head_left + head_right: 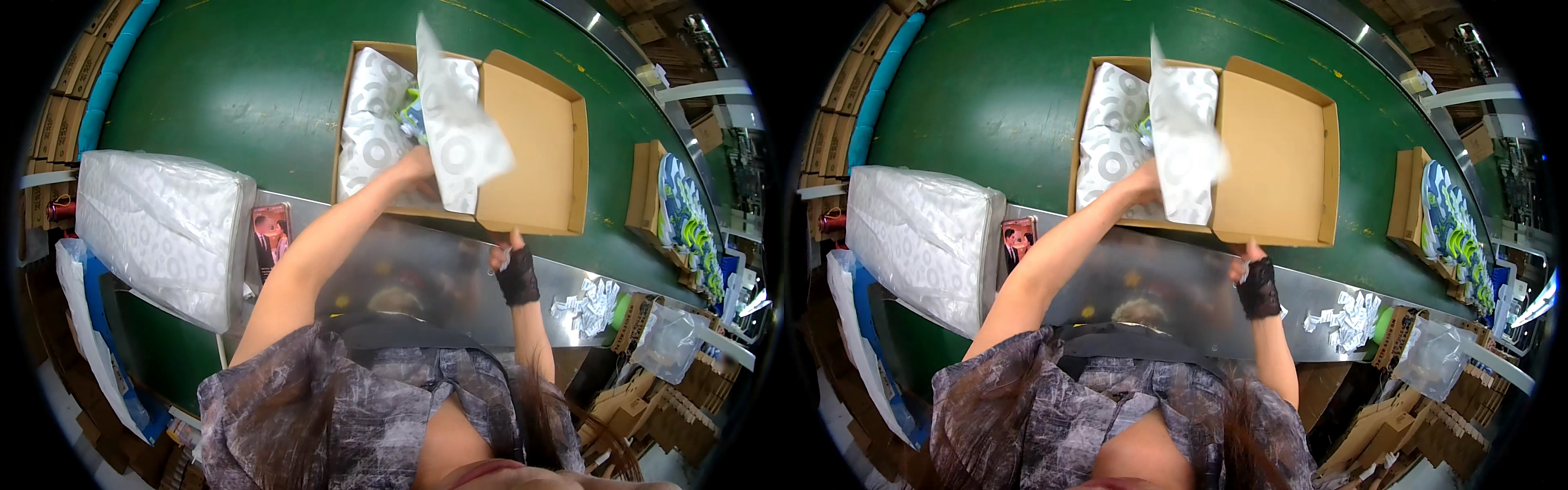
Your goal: The person places tissue paper into a cardboard shoe box, inserts a pair of sneakers, folds the tissue over the shoes, closes the box, and moves it aside. This sequence is repeated for multiple pairs of shoes.
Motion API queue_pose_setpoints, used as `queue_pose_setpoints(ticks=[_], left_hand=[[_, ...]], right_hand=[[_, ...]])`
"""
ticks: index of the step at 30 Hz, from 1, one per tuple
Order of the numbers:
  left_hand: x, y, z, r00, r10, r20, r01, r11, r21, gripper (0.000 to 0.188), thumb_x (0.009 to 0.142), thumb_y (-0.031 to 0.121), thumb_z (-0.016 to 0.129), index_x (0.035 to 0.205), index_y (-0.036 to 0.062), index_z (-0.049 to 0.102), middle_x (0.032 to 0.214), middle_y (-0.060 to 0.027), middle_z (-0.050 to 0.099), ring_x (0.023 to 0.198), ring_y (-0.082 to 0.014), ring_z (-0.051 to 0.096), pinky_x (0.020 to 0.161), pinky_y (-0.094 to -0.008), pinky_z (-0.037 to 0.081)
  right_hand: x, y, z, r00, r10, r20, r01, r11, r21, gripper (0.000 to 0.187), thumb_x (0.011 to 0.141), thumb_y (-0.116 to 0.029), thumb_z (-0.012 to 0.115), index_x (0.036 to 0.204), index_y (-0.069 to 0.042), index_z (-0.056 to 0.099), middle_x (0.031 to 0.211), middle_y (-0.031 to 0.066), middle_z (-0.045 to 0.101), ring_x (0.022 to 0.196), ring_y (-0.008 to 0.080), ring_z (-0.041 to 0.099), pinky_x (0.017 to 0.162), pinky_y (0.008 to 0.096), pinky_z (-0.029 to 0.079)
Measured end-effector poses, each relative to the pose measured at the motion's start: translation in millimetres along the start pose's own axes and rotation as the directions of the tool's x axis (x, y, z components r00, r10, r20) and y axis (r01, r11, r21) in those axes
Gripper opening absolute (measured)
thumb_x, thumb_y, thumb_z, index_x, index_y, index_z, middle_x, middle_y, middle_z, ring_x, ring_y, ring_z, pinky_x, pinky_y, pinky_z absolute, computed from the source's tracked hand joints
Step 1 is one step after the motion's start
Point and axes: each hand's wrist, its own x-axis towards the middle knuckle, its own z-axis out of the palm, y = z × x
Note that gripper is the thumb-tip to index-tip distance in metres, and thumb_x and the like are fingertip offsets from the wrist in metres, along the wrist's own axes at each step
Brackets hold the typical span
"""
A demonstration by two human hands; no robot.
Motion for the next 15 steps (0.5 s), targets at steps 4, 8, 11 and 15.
queue_pose_setpoints(ticks=[4,8,11,15], left_hand=[[-29.0,10.2,9.2,0.997,-0.069,-0.020,0.070,0.994,0.083,0.035,0.088,0.022,0.045,0.109,-0.0057,0.049,0.095,-0.0156,0.057,0.078,-0.0233,0.060,0.066,-0.0341,0.053],[-103.2,30.0,-24.5,0.919,0.248,-0.306,-0.296,0.947,-0.124,0.033,0.091,0.024,0.040,0.105,-0.0044,0.051,0.092,-0.0131,0.057,0.074,-0.0185,0.059,0.063,-0.0296,0.051],[-127.0,16.7,-67.4,0.636,0.365,-0.680,-0.454,0.890,0.053,0.036,0.092,0.030,0.037,0.102,-0.0018,0.053,0.087,-0.0100,0.058,0.065,-0.0133,0.055,0.057,-0.0259,0.047],[-87.8,-23.4,-83.8,0.634,0.551,-0.543,-0.164,0.782,0.602,0.052,0.089,0.043,0.039,0.104,-0.0047,0.052,0.087,-0.0162,0.055,0.082,-0.0295,0.053,0.075,-0.0388,0.043]], right_hand=[[27.4,-10.3,12.4,0.965,-0.112,-0.236,0.146,0.981,0.130,0.018,0.076,-0.024,0.062,0.087,-0.013,0.053,0.072,-0.0016,0.052,0.056,0.0079,0.044,0.048,0.0219,0.037],[39.3,2.0,20.6,0.680,-0.718,-0.149,0.575,0.649,-0.498,0.024,0.074,-0.015,0.062,0.094,-0.004,0.054,0.079,0.0036,0.056,0.068,0.0174,0.054,0.056,0.0277,0.044],[26.1,-2.5,62.2,0.377,-0.814,0.442,0.521,-0.208,-0.828,0.060,0.071,0.002,0.054,0.126,-0.013,0.037,0.119,0.0185,0.042,0.090,0.0317,0.056,0.071,0.0363,0.048],[30.9,17.8,73.7,0.538,-0.562,0.629,0.346,-0.533,-0.772,0.071,0.068,0.008,0.048,0.129,-0.026,0.037,0.120,0.0210,0.038,0.092,0.0375,0.055,0.066,0.0373,0.051]])
